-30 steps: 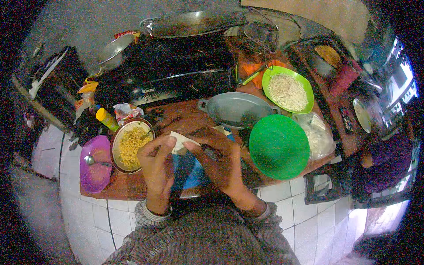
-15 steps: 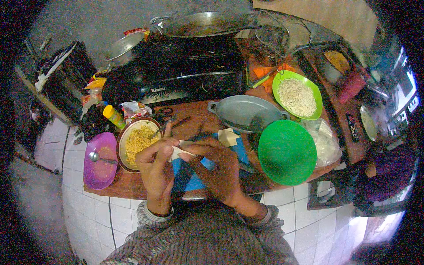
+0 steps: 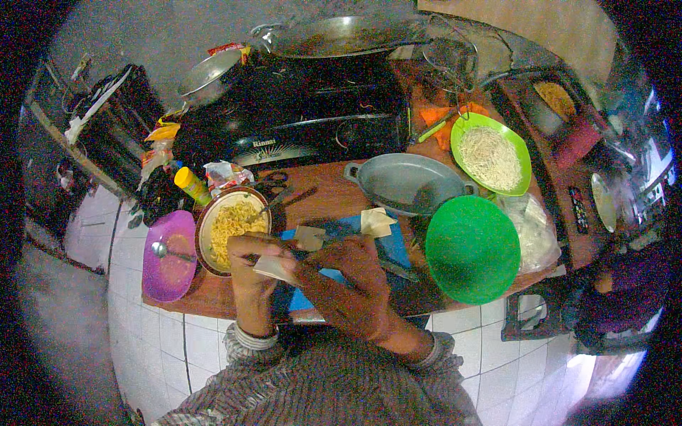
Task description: The person assembles small food parcels by placing a yellow filling onto square wrappers, folding them into triangular shapes, and setting them aside. The process is repeated multiple times using a spoon to transfer filling from a bowl.
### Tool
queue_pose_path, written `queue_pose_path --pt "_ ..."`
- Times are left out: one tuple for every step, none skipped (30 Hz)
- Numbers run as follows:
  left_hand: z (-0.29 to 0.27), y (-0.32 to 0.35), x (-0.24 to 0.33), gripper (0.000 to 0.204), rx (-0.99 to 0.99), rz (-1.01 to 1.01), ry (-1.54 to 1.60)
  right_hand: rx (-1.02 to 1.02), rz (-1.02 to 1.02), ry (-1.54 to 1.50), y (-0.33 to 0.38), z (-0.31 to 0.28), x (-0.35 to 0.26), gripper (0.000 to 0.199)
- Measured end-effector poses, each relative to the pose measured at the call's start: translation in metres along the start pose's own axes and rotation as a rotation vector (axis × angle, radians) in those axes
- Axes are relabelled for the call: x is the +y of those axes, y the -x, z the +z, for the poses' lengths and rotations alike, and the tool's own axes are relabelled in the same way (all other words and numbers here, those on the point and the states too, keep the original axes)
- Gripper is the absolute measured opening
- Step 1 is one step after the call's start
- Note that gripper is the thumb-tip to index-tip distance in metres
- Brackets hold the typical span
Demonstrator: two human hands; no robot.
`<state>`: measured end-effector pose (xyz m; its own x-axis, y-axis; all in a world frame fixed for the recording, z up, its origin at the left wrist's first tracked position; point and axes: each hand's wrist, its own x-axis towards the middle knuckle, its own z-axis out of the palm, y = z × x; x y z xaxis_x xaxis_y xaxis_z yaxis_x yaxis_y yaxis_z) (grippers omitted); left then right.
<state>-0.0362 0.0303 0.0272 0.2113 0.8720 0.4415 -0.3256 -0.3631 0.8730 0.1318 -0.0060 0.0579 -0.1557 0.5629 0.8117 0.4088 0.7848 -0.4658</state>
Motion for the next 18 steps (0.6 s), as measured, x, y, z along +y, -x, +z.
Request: queue_pose_path --pt "-0.001 0.0 -0.001 0.027 -0.002 0.003 0.05 0.011 -0.014 -0.007 -0.001 0.0 0.0 0.024" --pt "-0.002 0.0 -0.002 0.024 0.0 0.012 0.086 -0.002 0.019 0.018 -0.001 -0.001 -0.001 0.026" --pt "-0.001 0.0 -0.003 0.023 0.02 0.011 0.091 0.007 0.042 0.029 -0.002 0.0 -0.002 0.028" --pt "0.0 0.0 -0.004 0.022 0.044 0.016 0.081 0.017 0.064 0.04 -0.004 0.001 -0.002 0.029" --pt "0.001 0.0 -0.005 0.02 0.068 0.021 0.072 0.015 0.074 0.006 -0.005 0.001 -0.001 0.029" --pt "0.003 0.0 -0.006 0.02 0.07 0.01 0.086 0.013 0.083 -0.027 -0.007 0.002 -0.001 0.029" --pt "0.004 0.0 -0.006 0.019 0.072 -0.001 0.1 0.006 0.097 -0.05 -0.008 0.003 0.0 0.029" --pt "0.005 0.0 -0.006 0.019 0.083 -0.01 0.106 0.013 0.091 -0.062 -0.009 0.003 0.001 0.029" --pt "0.006 0.0 -0.007 0.018 0.083 -0.018 0.12 0.014 0.088 -0.064 -0.009 0.004 0.002 0.029" --pt "0.008 0.001 -0.007 0.018 0.091 -0.022 0.126 0.02 0.083 -0.066 -0.009 0.005 0.003 0.029" --pt "0.008 0.0 -0.007 0.018 0.095 -0.015 0.113 0.027 0.097 -0.078 -0.009 0.006 0.004 0.028" --pt "0.007 0.0 -0.007 0.018 0.092 -0.036 0.133 0.039 0.11 -0.09 -0.009 0.007 0.005 0.028" --pt "0.007 0.0 -0.007 0.018 0.084 -0.046 0.136 0.05 0.123 -0.102 -0.008 0.008 0.005 0.027" --pt "0.007 0.0 -0.007 0.019 0.078 -0.04 0.128 0.06 0.126 -0.107 -0.008 0.009 0.005 0.026" --pt "0.007 0.0 -0.007 0.018 0.088 -0.058 0.121 0.07 0.13 -0.11 -0.007 0.01 0.005 0.026" --pt "0.007 0.0 -0.007 0.018 0.1 -0.06 0.103 0.081 0.133 -0.114 -0.007 0.01 0.005 0.025" --pt "0.008 0.001 -0.007 0.018 0.119 -0.055 0.073 0.077 0.125 -0.103 -0.007 0.01 0.005 0.024" --pt "0.009 0.002 -0.007 0.018 0.123 -0.07 0.076 0.074 0.116 -0.093 -0.007 0.009 0.005 0.024"
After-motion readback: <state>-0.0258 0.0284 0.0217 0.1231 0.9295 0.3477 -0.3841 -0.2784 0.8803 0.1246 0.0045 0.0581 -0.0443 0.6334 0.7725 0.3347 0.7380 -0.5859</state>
